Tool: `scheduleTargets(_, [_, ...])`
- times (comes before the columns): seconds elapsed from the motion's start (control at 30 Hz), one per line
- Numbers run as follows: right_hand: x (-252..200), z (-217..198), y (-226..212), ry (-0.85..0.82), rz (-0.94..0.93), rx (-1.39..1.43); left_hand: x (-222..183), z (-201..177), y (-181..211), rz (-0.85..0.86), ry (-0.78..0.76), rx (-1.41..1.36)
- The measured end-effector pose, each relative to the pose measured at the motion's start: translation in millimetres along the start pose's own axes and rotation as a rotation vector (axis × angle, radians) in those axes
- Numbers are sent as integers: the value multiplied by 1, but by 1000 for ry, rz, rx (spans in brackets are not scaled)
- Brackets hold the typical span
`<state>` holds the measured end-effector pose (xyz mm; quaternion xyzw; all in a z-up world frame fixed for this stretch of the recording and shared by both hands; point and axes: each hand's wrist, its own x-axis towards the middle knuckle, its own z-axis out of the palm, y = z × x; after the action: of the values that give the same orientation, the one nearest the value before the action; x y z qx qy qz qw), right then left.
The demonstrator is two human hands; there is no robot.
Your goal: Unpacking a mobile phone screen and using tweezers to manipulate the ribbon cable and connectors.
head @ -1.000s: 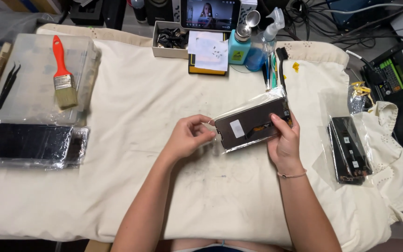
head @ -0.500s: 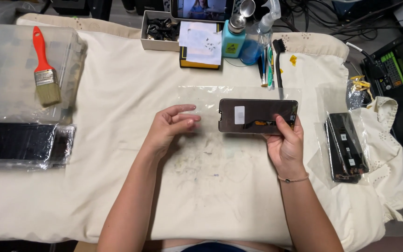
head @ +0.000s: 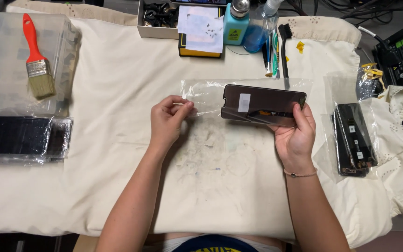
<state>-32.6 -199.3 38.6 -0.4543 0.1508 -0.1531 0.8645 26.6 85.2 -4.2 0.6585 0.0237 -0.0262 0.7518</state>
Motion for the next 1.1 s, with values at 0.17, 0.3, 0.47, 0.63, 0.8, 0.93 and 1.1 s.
scheduleTargets(0.17, [0, -4, 3, 17, -50, -57, -16, 10, 20, 237, 42, 506])
scheduleTargets(0.3, [-1, -4, 5, 25, -90, -109, -17, 9, 24, 418, 196, 654])
scheduleTargets(0.47, [-1, -4, 5, 32, -85, -109, -16, 7, 21, 264, 185, 447])
scheduleTargets(0.63, [-1, -3, 4, 30, -85, -106, -9, 8, 15, 149, 136, 301])
scheduleTargets(0.8, [-1, -2, 2, 23, -93, -109, -2, -2, 6, 44, 0, -66])
scheduleTargets(0.93, [3, -11, 3, 10, -93, -89, -5, -3, 20, -68, -127, -122])
scheduleTargets(1.1, [2, -9, 1, -6, -77, -107, -16, 0, 50, -141, -322, 123])
